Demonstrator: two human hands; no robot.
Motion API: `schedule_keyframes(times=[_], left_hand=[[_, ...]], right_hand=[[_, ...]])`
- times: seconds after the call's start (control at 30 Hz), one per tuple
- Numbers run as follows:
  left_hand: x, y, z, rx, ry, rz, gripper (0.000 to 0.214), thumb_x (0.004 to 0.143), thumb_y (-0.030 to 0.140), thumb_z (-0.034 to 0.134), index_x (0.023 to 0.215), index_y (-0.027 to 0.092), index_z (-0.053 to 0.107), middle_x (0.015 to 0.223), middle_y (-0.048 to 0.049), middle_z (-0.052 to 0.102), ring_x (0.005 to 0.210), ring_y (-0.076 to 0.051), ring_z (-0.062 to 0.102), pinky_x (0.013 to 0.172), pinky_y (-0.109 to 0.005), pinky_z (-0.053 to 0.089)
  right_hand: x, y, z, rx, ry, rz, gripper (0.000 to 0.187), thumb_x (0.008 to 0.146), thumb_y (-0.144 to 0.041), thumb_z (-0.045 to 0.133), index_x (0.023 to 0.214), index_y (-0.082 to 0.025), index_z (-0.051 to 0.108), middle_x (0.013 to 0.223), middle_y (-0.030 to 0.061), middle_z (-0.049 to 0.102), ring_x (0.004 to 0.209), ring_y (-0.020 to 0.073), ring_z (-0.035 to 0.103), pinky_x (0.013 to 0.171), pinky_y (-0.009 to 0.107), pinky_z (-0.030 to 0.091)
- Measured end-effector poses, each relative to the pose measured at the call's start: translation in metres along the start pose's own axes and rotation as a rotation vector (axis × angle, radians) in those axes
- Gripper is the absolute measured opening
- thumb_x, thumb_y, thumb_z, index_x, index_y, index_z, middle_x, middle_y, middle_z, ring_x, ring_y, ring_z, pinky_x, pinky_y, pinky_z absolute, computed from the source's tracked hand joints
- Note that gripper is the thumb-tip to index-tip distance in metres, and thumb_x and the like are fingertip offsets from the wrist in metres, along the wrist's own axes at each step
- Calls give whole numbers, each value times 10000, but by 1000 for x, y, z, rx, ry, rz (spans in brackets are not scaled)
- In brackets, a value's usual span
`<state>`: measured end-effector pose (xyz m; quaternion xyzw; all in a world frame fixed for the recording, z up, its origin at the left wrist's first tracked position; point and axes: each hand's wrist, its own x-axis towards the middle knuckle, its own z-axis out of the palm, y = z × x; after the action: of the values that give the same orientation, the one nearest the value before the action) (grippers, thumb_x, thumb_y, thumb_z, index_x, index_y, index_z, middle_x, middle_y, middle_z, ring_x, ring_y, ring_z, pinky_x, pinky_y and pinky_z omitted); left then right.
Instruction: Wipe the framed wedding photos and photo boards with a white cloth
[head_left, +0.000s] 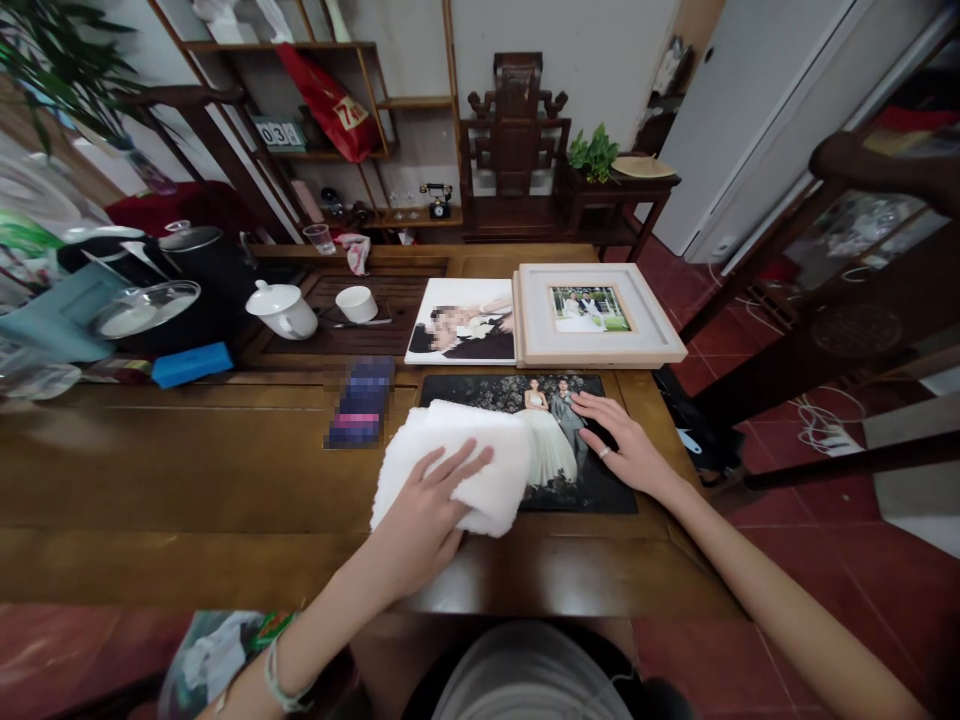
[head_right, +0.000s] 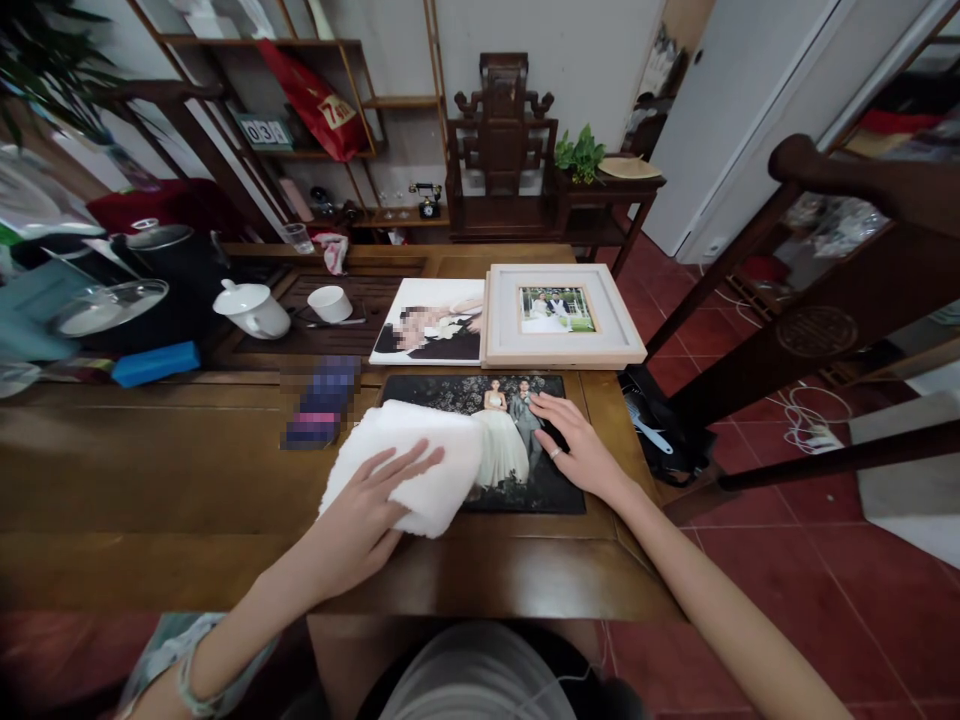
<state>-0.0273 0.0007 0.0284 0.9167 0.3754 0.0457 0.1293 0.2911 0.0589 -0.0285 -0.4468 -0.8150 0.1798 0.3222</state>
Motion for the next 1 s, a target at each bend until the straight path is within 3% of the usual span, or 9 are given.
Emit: schedule_keyframes(times=[0.27,0.43,0.53,0.73,0.8,0.9,1.0], left_hand=[[42,-44,-2,92,70,-89,369,781,48,427,1039,134,676,1510,-112,316,1418,-292,218,1101,-521,274],[65,-66,0,252,149,-126,309,796,71,448,983,124,689,1481,-142,365,1392,-319,279,1093,-537,288],[60,-55,1,284,119,-129,297,773,60,462,936,109,706,1467,-161,381,1379,-343,300,1092,-539,299],[12,4,8,227,14,-78,221,737,99,541,844,141,730,1485,-139,358,1368,-371,308,1082,-540,327],[1,15,8,209,-13,-51,205,726,104,549,814,147,730,1493,-128,346,1366,-367,314,1069,-536,348],[2,10,3,166,-32,-56,256,740,100,531,874,183,732,1487,-87,365,1368,-321,331,1069,-509,360],[20,-15,-4,177,2,-91,332,751,84,501,986,182,713,1487,-83,367,1379,-295,317,1092,-498,330]], right_hand=[[-1,2,0,-4,4,-1,360,933,-279,473,1288,-260,530,1356,80,549,1306,251,442,1084,531,361],[0,2,1,-10,12,-12,358,932,-282,481,1283,-252,538,1343,86,561,1301,252,447,1084,527,363],[0,2,1,6,19,-16,356,934,-292,476,1284,-263,537,1348,81,557,1300,251,449,1082,526,369],[0,3,1,11,22,-10,344,930,-289,485,1267,-255,548,1342,88,557,1298,252,450,1080,528,371],[0,4,1,10,19,-13,346,929,-282,486,1269,-251,545,1344,92,554,1300,255,446,1082,532,368],[0,4,1,14,19,-26,345,931,-274,482,1269,-245,543,1341,95,556,1300,254,446,1083,527,371],[0,3,1,14,25,-38,345,931,-272,478,1269,-249,543,1337,92,560,1295,250,452,1081,525,376]])
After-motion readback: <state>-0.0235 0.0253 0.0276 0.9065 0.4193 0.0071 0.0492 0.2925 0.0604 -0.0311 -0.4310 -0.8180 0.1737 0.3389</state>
